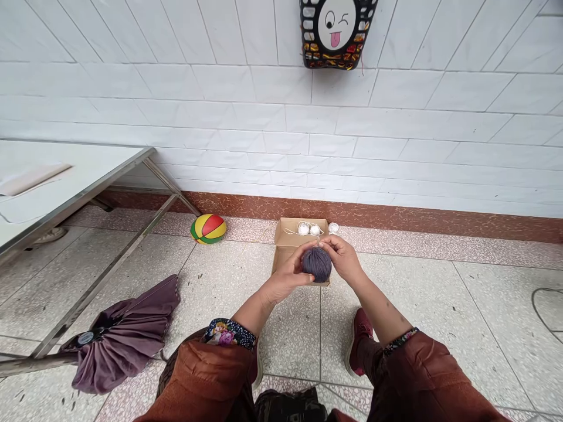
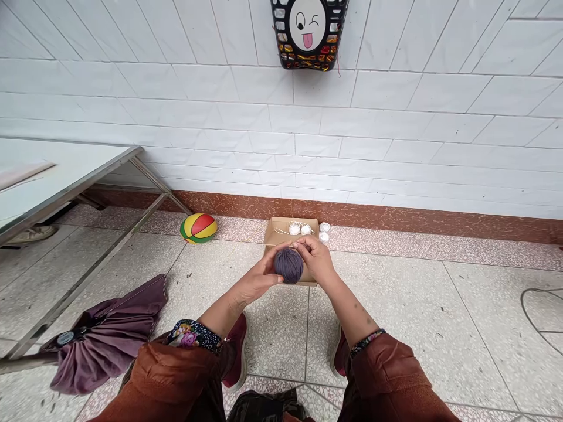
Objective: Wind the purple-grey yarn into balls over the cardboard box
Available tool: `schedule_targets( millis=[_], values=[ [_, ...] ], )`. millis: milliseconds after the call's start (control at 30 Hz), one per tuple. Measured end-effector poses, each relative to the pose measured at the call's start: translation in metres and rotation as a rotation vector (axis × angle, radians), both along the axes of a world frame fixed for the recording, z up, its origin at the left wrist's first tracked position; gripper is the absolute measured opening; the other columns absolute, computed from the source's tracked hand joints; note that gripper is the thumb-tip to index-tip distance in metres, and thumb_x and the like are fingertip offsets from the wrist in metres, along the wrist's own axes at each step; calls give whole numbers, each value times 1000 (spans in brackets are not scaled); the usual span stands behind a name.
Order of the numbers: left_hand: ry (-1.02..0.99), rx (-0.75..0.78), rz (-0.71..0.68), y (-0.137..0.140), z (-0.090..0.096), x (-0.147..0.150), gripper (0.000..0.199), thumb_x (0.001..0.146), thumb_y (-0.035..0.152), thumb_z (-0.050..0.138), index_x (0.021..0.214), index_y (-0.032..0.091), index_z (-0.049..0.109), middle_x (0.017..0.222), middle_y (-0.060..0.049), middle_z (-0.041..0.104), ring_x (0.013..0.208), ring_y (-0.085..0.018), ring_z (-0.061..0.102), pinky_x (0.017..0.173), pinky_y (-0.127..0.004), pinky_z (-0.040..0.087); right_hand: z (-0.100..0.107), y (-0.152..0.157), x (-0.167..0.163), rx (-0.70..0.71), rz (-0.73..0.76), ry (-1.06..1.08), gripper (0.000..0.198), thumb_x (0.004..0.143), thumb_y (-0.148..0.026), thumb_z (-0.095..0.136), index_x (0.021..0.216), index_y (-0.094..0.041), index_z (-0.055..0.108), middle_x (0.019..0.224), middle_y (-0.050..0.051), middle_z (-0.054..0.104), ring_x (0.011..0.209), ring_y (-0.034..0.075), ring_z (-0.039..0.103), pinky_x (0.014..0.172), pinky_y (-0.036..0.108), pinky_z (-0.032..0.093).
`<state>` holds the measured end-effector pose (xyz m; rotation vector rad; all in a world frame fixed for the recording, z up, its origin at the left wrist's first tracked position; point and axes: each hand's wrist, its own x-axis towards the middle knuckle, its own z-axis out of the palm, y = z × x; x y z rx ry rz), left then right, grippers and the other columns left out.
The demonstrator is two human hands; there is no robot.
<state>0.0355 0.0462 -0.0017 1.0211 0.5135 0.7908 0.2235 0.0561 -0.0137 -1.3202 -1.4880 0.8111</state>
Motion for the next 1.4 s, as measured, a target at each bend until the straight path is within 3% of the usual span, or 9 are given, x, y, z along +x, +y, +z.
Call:
schedule_targets(
  millis=[167, 300, 400, 500, 600, 867, 1000, 1100, 1400],
  values=[
    [-25, -80, 244, 8, 4, 9, 56, 68, 21, 80, 120, 21, 62, 120, -8, 65, 117, -25, 57, 104, -39, 40, -15, -3, -2, -27, 33, -170, 18, 92, -30, 48, 84, -21, 62, 77, 2, 64, 73, 19, 59, 68, 28, 45],
    [174, 22, 519, 20, 0, 12, 53, 65, 22, 82, 113, 20, 59, 108, -5, 66, 105, -21, 61, 102, -38, 43, -12, -12, -6, -34, 164, -241, 18, 95, -29, 49, 88, -21, 63, 76, 1, 63, 72, 17, 58, 68, 27, 43],
    [346, 90, 617, 25, -5, 11, 52, 65, 24, 80, 112, 20, 57, 105, -5, 65, 100, -21, 62, 99, -39, 45, 2, -21, -8, -87, 321, -166, 16, 93, -31, 55, 88, -21, 65, 71, -2, 61, 64, 13, 53, 64, 24, 42],
    [467, 151, 563, 25, -9, 9, 57, 65, 26, 78, 117, 20, 55, 109, -6, 66, 104, -23, 62, 98, -41, 47, 18, -25, -5, -61, 396, -58, 14, 92, -31, 59, 89, -21, 68, 75, -1, 64, 66, 12, 55, 64, 24, 43],
    [496, 221, 400, 21, -10, 8, 61, 66, 30, 76, 122, 19, 55, 116, -8, 65, 109, -25, 61, 98, -42, 46, 26, -22, 1, 59, 354, -29, 13, 91, -30, 62, 88, -21, 70, 81, 1, 67, 73, 14, 59, 69, 27, 46],
    [341, 302, -59, 7, -10, 4, 73, 74, 24, 68, 143, 24, 45, 146, -9, 49, 133, -31, 43, 113, -47, 30, 14, -6, 11, 244, 136, -106, 12, 92, -29, 64, 84, -23, 71, 81, 3, 66, 79, 18, 61, 74, 30, 48],
    [119, 71, -94, 1, -13, 6, 81, 76, 25, 62, 151, 34, 32, 143, -8, 49, 113, -27, 55, 90, -41, 48, 5, -2, 9, 182, 3, -114, 14, 92, -29, 61, 82, -21, 67, 78, 2, 61, 70, 16, 56, 67, 28, 45],
    [-25, -88, -59, -3, -8, 8, 77, 76, 24, 61, 148, 36, 36, 137, -8, 52, 97, -21, 59, 74, -32, 52, 0, 0, 6, 132, -36, -119, 18, 94, -30, 56, 81, -21, 64, 77, 1, 60, 69, 16, 55, 67, 28, 44],
    [-220, -283, 160, 6, 3, -3, 49, 76, 22, 63, 125, 22, 55, 118, -9, 63, 97, -22, 62, 78, -37, 55, -14, -1, -12, 51, 99, -205, 15, 93, -22, 48, 86, -21, 61, 79, 3, 65, 74, 18, 60, 69, 28, 45]
  ],
)
